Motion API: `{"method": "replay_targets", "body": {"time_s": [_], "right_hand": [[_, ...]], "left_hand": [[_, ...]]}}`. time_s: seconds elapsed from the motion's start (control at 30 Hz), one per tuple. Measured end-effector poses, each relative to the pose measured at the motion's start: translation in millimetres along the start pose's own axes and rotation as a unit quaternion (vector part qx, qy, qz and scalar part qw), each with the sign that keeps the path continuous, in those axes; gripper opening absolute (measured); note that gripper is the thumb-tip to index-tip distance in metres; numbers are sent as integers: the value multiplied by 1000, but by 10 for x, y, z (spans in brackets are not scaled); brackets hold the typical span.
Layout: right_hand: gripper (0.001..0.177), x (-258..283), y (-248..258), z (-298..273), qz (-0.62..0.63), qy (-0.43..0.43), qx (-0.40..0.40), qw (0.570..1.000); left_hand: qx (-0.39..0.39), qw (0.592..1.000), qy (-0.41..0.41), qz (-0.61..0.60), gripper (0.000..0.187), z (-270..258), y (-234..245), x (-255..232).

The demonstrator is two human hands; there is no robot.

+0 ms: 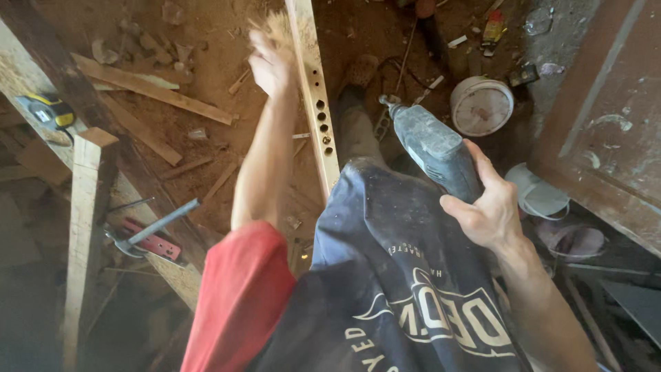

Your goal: The person uses a cordless drill to create a series of holes along the edge of a wooden plank. The person holds the plank steady with one hand while operating the drill with the other, moving along the plank to drill multiple holes in sequence.

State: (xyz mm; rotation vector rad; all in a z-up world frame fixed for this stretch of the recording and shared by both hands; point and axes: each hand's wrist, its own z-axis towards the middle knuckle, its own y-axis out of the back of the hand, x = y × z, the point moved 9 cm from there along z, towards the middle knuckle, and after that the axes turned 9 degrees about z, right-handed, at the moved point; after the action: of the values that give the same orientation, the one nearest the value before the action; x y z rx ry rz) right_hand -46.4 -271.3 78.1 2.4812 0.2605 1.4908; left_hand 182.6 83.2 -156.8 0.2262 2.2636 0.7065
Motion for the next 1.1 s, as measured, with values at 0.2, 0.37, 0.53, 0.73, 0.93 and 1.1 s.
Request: {"method": "replay_targets", "body": {"time_s": [0.2,0.37,0.53,0.73,0.93,1.1], "right_hand": [[86,150,-55,40,36,7,20,999],[86,340,-54,94,31,13,48,998],[85,503,-206,199,21,28,81,996],[85,566,-380,279,-7,46,111,993],[85,640,-502,329,-56,58,114,990],[86,699,-560,325,-88,46,106,989]], "left_hand": [[13,970,-240,33,96,-239,175,-374],[165,954,-136,209,120,-1042,-187,760],[326,933,-58,141,121,-1596,-136,1718],[94,994,-31,38,67,-1391,283,1770],[-13,976,-204,-74,20,-1646,295,1014],[-30,936,-338,-91,11,-2156,423,413]]}}
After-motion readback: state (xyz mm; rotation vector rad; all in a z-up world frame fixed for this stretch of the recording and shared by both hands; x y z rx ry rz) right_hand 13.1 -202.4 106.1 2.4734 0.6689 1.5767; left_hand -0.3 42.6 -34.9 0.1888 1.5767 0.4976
